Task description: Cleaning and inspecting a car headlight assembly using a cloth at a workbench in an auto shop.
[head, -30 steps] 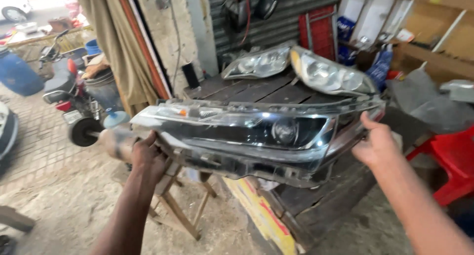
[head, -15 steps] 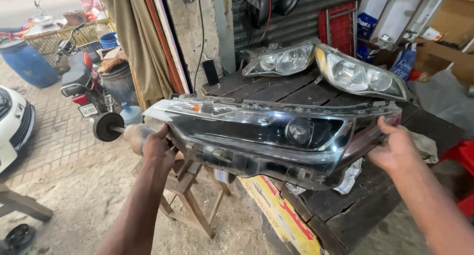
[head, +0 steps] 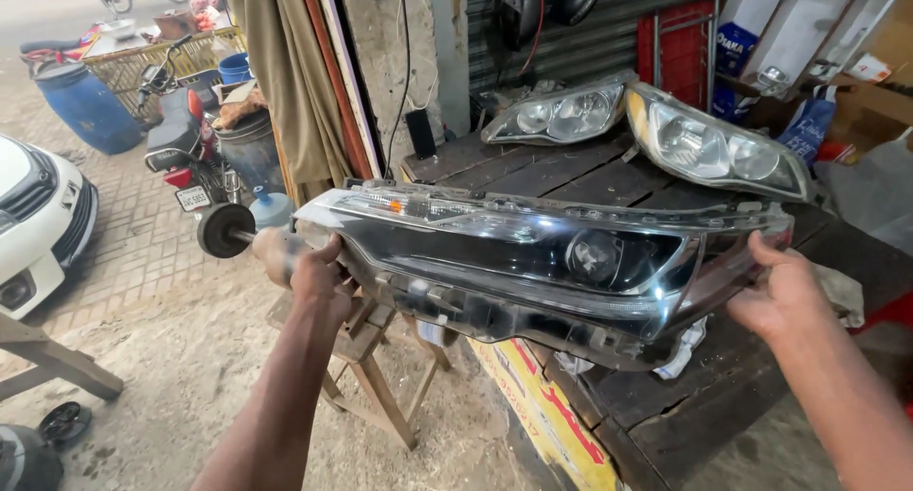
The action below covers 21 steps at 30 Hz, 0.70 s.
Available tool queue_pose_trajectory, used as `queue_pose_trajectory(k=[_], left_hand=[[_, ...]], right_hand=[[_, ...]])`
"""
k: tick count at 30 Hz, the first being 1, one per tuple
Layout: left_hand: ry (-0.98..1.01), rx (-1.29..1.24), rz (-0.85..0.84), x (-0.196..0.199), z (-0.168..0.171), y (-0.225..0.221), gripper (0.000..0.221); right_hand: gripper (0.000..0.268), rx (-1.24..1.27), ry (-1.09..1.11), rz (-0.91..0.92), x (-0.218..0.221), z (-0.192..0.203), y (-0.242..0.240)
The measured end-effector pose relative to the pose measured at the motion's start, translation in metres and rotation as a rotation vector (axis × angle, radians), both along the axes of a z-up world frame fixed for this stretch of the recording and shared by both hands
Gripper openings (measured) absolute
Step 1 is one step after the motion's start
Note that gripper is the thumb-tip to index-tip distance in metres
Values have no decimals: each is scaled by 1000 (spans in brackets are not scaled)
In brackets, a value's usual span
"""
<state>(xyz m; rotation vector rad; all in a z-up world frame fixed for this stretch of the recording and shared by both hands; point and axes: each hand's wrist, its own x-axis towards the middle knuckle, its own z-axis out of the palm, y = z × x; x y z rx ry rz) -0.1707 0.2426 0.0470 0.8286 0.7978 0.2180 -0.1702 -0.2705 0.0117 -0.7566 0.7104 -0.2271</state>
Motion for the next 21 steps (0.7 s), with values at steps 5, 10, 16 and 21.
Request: queue_pose_trajectory(k=[5, 10, 16, 21], left_hand=[[-32, 27, -32, 4, -6, -2, 44], [-45, 5, -23, 13, -20, -2, 34], [12, 4, -23, 0, -3, -19, 34], [-5, -72, -8, -14, 12, -29, 48]], right_hand=[[18, -20, 41, -86, -19, 22, 11], [22, 3, 44, -97, -19, 21, 6], [20, 34, 162, -111, -21, 33, 5], [27, 48, 263, -67, -4, 9, -12]])
